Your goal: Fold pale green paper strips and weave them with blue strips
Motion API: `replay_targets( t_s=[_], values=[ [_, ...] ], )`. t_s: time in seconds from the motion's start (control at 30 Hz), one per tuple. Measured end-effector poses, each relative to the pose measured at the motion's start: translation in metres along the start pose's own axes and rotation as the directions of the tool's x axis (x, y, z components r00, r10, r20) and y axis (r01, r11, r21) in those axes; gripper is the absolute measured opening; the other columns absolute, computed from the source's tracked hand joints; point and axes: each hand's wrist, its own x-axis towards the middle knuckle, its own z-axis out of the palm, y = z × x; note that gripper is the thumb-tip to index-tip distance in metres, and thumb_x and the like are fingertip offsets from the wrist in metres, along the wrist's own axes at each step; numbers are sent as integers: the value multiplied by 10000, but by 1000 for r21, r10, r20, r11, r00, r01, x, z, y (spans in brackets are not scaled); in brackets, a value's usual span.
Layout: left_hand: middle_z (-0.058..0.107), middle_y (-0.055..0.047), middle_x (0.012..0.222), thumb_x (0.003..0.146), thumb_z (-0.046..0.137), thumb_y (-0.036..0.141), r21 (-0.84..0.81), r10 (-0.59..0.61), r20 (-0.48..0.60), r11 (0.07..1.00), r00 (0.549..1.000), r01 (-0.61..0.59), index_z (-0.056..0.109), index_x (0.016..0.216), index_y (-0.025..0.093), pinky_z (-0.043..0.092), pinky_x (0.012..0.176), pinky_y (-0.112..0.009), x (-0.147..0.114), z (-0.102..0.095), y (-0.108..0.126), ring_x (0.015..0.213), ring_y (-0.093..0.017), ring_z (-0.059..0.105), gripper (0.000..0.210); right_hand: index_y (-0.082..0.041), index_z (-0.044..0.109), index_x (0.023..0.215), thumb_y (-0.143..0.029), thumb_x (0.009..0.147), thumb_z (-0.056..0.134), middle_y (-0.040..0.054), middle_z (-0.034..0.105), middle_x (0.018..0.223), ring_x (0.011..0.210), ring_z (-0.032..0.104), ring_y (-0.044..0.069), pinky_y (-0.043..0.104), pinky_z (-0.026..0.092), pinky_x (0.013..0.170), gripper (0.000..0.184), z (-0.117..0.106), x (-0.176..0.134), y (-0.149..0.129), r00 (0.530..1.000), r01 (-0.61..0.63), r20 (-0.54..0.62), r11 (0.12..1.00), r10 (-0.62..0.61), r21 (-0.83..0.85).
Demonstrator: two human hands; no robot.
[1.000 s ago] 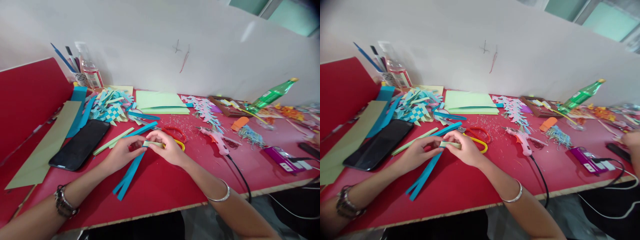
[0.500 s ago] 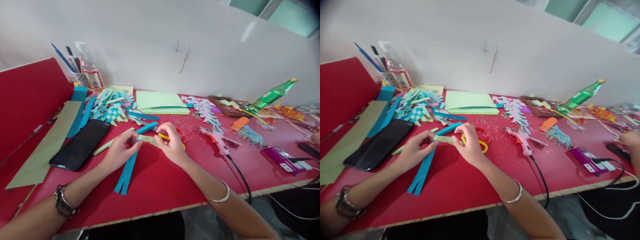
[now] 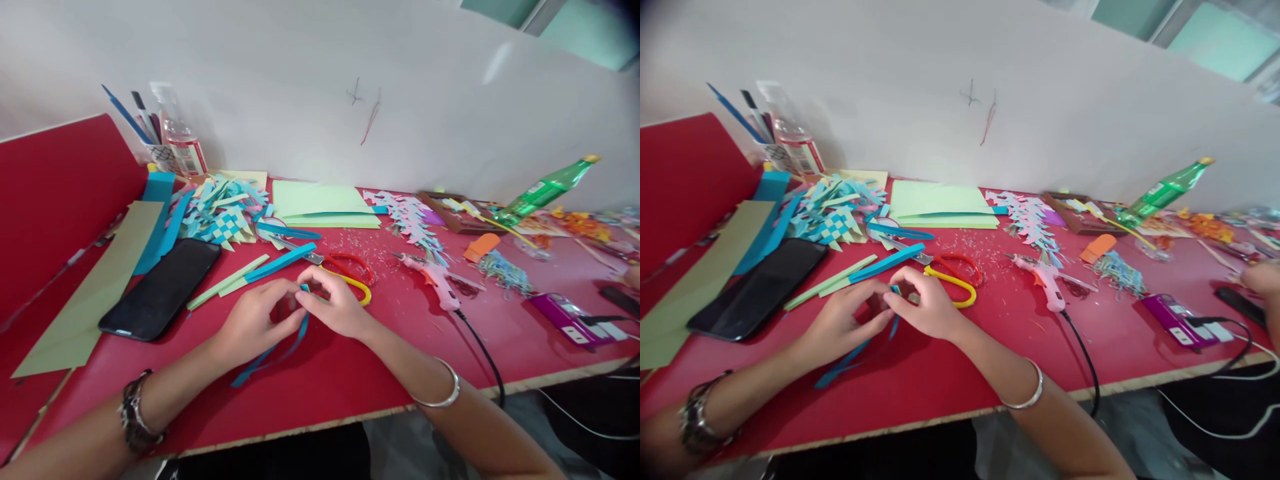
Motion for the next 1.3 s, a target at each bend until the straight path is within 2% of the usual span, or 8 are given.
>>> replay_targets(
  t_s=[0.2, 0.33, 0.43, 0.57, 0.73, 0.93, 1.03, 1.3],
  values=[
    [530, 10, 745, 815, 465, 217, -11, -1, -159, 1000, 987, 0, 482, 873, 186, 424, 615, -214, 3, -8, -3, 666, -105, 509, 67, -187, 504, 836, -256, 790, 508, -15, 555, 738, 672, 544, 88, 214, 430, 622, 83, -3, 1, 6, 996, -82, 51, 950, 70, 301],
    [521, -45, 912, 786, 524, 257, 58, 36, -244, 998, 969, -22, 459, 927, 180, 421, 742, -272, 6, -8, -5, 859, -155, 501, 173, -190, 504, 816, -260, 796, 504, -29, 563, 680, 612, 553, 81, 213, 446, 594, 73, -3, 2, 5, 988, -146, 116, 897, 106, 418],
    [545, -20, 829, 815, 493, 287, 58, 36, -145, 998, 989, -27, 486, 823, 179, 406, 730, -271, 6, -7, -6, 791, -144, 512, 108, -191, 498, 839, -240, 796, 501, -35, 560, 668, 594, 546, 73, 209, 447, 593, 65, -2, 2, 4, 986, -146, 133, 890, 97, 432],
    [535, 38, 597, 863, 402, 288, 65, 8, -39, 998, 999, -6, 518, 671, 176, 375, 708, -264, 5, -6, -5, 598, -111, 487, 251, -201, 467, 935, -190, 788, 498, -37, 551, 709, 619, 541, 66, 213, 450, 632, 151, -3, 3, 4, 993, -113, 73, 895, 90, 432],
    [614, 22, 665, 884, 342, 304, -81, -85, 62, 993, 994, 90, 525, 605, 170, 375, 762, -255, 8, -12, -3, 672, -114, 551, 359, -199, 450, 978, -198, 808, 468, -32, 535, 709, 633, 530, 72, 224, 448, 624, 171, -6, 4, 6, 995, -101, 46, 914, 90, 393],
    [565, 38, 581, 875, 324, 353, -5, -120, 99, 993, 988, 121, 548, 638, 176, 393, 715, -257, 11, -21, -2, 579, -106, 511, 372, -200, 432, 1054, -197, 843, 421, -26, 506, 707, 616, 499, 76, 219, 443, 578, 212, -6, 4, 6, 993, -77, 114, 933, 39, 350],
    [575, 23, 608, 882, 317, 367, -79, -140, 213, 984, 967, 160, 538, 663, 168, 387, 585, -208, 9, -20, -4, 572, -99, 521, 369, -207, 418, 1097, -182, 852, 401, -23, 500, 719, 639, 501, 79, 217, 439, 586, 248, -5, 1, 6, 987, -52, 162, 953, 3, 297],
    [461, 54, 582, 902, 280, 357, -304, -242, 301, 892, 922, 333, 449, 788, 180, 395, 491, -190, 6, -11, -7, 468, -72, 473, 271, -201, 389, 1146, -178, 846, 409, -50, 459, 645, 612, 476, 78, 221, 427, 596, 301, -4, -1, 7, 982, -13, 187, 984, -21, 178]
  ],
)
